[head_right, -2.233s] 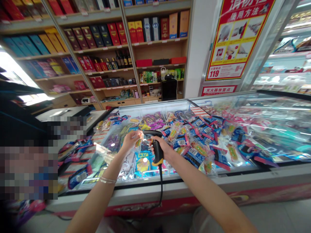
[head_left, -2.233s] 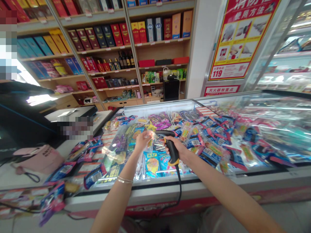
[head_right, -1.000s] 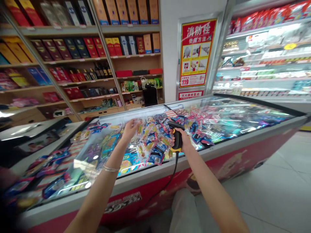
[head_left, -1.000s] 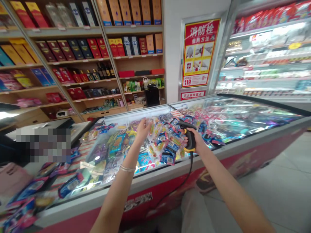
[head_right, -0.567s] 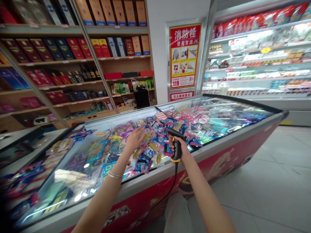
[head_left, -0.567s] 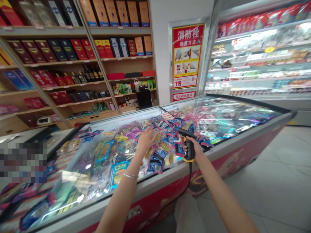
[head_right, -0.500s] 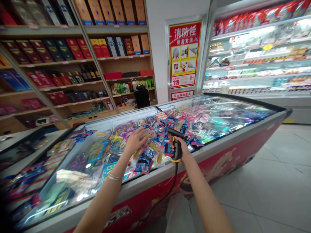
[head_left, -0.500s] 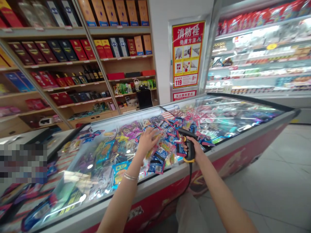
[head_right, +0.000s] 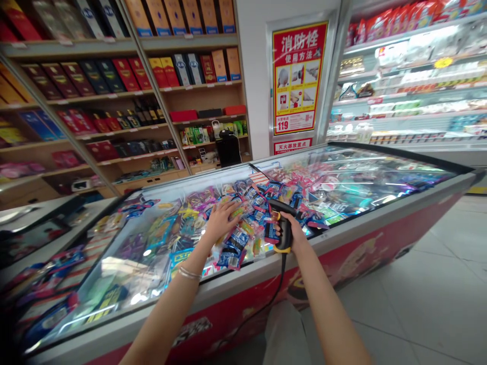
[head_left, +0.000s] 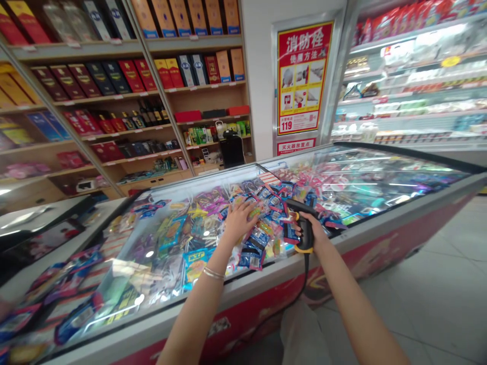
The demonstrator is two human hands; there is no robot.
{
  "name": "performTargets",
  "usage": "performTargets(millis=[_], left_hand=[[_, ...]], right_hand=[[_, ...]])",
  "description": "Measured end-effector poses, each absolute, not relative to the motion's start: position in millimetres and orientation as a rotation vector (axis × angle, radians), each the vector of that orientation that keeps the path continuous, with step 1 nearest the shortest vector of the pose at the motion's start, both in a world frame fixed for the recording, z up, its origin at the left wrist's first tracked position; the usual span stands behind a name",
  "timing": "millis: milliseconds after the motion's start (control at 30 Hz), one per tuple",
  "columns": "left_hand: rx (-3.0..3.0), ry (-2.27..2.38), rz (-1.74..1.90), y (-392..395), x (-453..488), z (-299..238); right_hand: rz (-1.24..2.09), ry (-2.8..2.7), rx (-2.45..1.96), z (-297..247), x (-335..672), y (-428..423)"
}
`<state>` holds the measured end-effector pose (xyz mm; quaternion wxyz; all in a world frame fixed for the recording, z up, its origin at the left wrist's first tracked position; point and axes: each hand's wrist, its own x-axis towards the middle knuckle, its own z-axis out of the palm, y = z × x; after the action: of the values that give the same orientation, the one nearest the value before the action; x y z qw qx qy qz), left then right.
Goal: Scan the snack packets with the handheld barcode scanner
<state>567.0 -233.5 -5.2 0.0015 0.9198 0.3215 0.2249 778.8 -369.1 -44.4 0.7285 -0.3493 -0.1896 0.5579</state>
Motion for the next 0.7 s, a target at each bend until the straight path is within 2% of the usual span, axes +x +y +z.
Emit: performTargets(millis=[167, 300, 500, 700], left_hand=[[2.832, 1.009, 0.71, -234.0, 564.9, -0.8], [2.751, 0.967, 0.862, -238.2, 537.2, 15.2], [2.683, 1.221, 1.004, -242.0, 436.6, 32.9], [2.569, 1.54, 1.072, -236.8, 322.5, 35.7]], right_hand=[[1.194, -0.437, -0.791, -43.3, 778.3, -370.7], [1.163, -0.562, -0.831, -38.4, 769.3, -379.5], [1.145, -0.678, -0.783, -14.1, 717.6, -379.0], [1.379, -0.78, -0.717, -3.0, 626.4, -341.5]])
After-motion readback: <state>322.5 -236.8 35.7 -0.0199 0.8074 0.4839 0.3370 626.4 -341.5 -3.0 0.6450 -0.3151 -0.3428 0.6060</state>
